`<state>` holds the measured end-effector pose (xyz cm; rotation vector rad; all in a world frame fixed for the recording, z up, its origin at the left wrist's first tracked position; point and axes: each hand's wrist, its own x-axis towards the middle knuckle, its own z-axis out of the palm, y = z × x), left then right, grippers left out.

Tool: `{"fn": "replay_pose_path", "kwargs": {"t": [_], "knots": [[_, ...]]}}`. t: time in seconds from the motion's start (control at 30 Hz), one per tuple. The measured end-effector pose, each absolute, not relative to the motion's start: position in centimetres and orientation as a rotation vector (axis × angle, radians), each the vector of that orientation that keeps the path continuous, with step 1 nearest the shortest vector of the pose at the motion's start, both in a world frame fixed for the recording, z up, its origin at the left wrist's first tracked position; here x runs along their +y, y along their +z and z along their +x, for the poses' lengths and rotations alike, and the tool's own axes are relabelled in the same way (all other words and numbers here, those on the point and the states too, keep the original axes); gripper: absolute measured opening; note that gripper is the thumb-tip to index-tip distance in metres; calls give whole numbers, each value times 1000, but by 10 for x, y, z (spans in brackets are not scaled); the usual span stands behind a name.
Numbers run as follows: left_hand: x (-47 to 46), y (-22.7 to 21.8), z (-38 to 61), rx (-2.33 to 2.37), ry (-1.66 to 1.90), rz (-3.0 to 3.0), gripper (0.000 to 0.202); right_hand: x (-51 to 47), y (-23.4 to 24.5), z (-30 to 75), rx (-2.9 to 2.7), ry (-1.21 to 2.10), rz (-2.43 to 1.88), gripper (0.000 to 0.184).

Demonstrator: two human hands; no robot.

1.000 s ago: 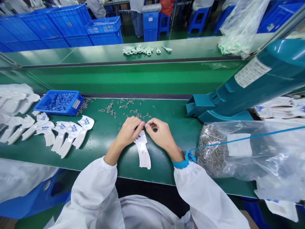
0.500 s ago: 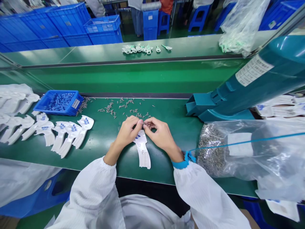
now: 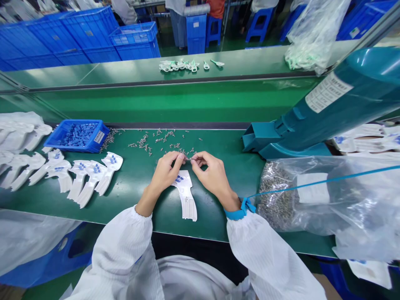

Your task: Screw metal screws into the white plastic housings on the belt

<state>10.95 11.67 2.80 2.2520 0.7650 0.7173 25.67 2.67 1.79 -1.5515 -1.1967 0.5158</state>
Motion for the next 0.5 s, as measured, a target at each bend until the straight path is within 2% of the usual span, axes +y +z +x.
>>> {"fn": "replay_pose_path", "kwargs": {"t": [0.07,0.2,0.5], "knots": [[116,29,109,724,739,2250,20,27,15,258,-1107,631,-1512,8],[115,30,108,642,741,2292,13,28,11,259,-1003,777,-1429,13],[116,30,106,635,664,2459,11,26,18,254,-1192,618,-1557,5]]}}
